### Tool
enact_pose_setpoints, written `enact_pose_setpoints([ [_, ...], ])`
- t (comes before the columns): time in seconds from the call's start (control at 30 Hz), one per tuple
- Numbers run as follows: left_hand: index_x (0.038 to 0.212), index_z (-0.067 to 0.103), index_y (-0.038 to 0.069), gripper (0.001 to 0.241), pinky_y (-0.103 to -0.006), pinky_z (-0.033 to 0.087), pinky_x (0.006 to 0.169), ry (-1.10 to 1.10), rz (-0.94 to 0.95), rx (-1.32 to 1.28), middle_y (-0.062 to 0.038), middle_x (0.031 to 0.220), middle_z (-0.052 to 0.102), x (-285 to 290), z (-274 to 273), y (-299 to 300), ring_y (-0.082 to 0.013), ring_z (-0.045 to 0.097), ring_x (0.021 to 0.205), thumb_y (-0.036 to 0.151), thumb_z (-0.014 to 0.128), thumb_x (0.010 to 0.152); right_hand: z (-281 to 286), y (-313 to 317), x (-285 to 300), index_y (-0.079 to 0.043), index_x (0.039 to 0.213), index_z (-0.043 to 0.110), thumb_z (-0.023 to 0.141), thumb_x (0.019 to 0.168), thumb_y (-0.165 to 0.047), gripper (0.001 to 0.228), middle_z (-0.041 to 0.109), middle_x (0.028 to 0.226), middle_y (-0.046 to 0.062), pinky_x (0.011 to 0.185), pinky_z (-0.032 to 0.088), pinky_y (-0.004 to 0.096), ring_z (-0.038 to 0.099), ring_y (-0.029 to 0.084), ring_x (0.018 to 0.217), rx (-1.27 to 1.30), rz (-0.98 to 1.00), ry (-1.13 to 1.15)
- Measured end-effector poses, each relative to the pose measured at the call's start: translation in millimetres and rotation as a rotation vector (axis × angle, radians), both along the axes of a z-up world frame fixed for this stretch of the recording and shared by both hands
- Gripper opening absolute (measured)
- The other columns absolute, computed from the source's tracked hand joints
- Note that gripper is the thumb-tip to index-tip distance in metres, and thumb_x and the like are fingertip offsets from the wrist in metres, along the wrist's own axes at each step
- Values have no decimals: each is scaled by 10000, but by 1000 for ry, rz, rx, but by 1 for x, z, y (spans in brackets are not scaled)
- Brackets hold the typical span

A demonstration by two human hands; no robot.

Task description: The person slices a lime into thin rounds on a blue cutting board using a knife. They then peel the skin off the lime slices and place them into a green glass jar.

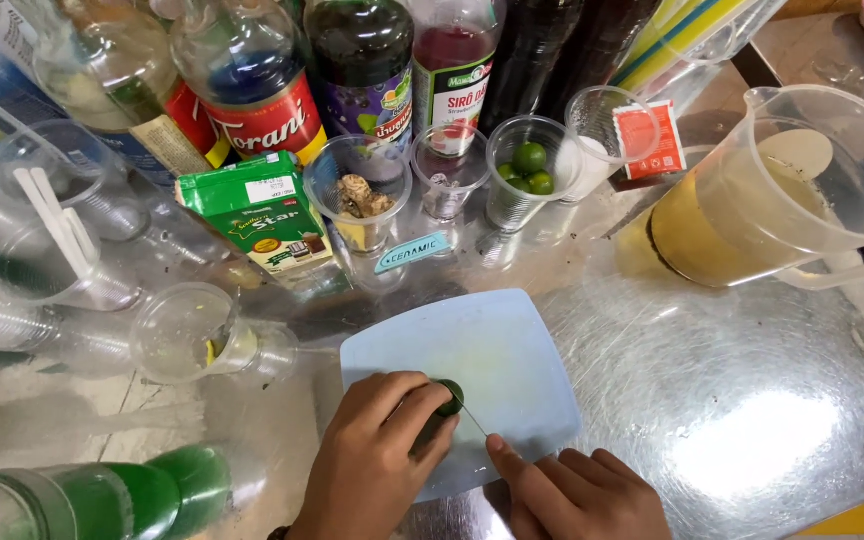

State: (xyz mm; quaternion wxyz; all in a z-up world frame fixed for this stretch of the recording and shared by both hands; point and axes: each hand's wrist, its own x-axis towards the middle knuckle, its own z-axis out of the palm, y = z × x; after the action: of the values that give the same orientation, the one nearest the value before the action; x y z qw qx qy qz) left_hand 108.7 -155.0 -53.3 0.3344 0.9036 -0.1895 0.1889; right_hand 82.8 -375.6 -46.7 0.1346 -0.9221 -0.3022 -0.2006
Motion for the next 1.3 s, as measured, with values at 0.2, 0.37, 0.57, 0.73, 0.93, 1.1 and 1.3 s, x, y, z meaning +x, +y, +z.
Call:
enact_pose_setpoints([
  [0.2, 1044, 702, 67, 210, -379, 524, 790, -16, -5, 7, -69, 1010, 657, 1, -2, -3, -242, 635, 855, 127, 798, 867, -4, -5, 1, -234, 1178, 734, 758, 862, -292, 323, 584, 565, -97, 391, 421, 271, 498, 88, 428, -23, 0, -51],
  [0.37, 1001, 681, 62, 145, -371, 509, 775, -58, -15, -23, -64, 999, 645, 3, 3, -4, -241, 617, 823, 82, 759, 880, -3, 1, 0, -230, 1122, 763, 676, 828, -149, 317, 550, 531, -86, 378, 403, 269, 458, 92, 407, 22, -49, -31],
  [0.57, 1027, 694, 74, 185, -370, 518, 795, -19, -14, -28, -53, 1004, 660, 4, 1, -4, -231, 632, 846, 109, 784, 869, -1, 2, 2, -236, 1118, 760, 691, 853, -196, 277, 545, 538, -89, 383, 409, 274, 457, 102, 414, 13, -33, -13],
  [0.73, 996, 674, 81, 225, -353, 511, 792, -39, 3, -45, -41, 982, 656, 4, -2, -6, -225, 626, 830, 85, 815, 820, 2, -4, 2, -225, 1186, 736, 660, 851, -181, 346, 545, 539, -94, 377, 401, 281, 438, 99, 418, -19, 9, -17],
  [0.93, 986, 667, 87, 210, -346, 522, 775, -23, 46, -53, -35, 941, 649, 4, 0, -7, -219, 627, 827, 97, 804, 826, 7, -2, 4, -265, 1151, 751, 649, 866, -235, 304, 553, 544, -95, 379, 415, 280, 474, 110, 405, -34, -31, -54],
  [1.1, 985, 686, 84, 189, -344, 533, 790, -51, 76, -69, -43, 965, 678, 3, 0, -10, -217, 654, 852, 98, 795, 832, 1, -3, 4, -238, 1192, 737, 629, 913, -286, 303, 492, 535, -79, 353, 372, 284, 416, 110, 402, -50, 17, -32],
  [1.3, 1044, 720, 88, 259, -360, 551, 811, -1, 88, -84, -43, 1008, 692, 2, -10, -9, -221, 666, 874, 118, 816, 805, 8, -6, 6, -259, 1186, 738, 622, 908, -259, 301, 553, 558, -92, 384, 391, 270, 447, 111, 412, -45, -18, -30],
])
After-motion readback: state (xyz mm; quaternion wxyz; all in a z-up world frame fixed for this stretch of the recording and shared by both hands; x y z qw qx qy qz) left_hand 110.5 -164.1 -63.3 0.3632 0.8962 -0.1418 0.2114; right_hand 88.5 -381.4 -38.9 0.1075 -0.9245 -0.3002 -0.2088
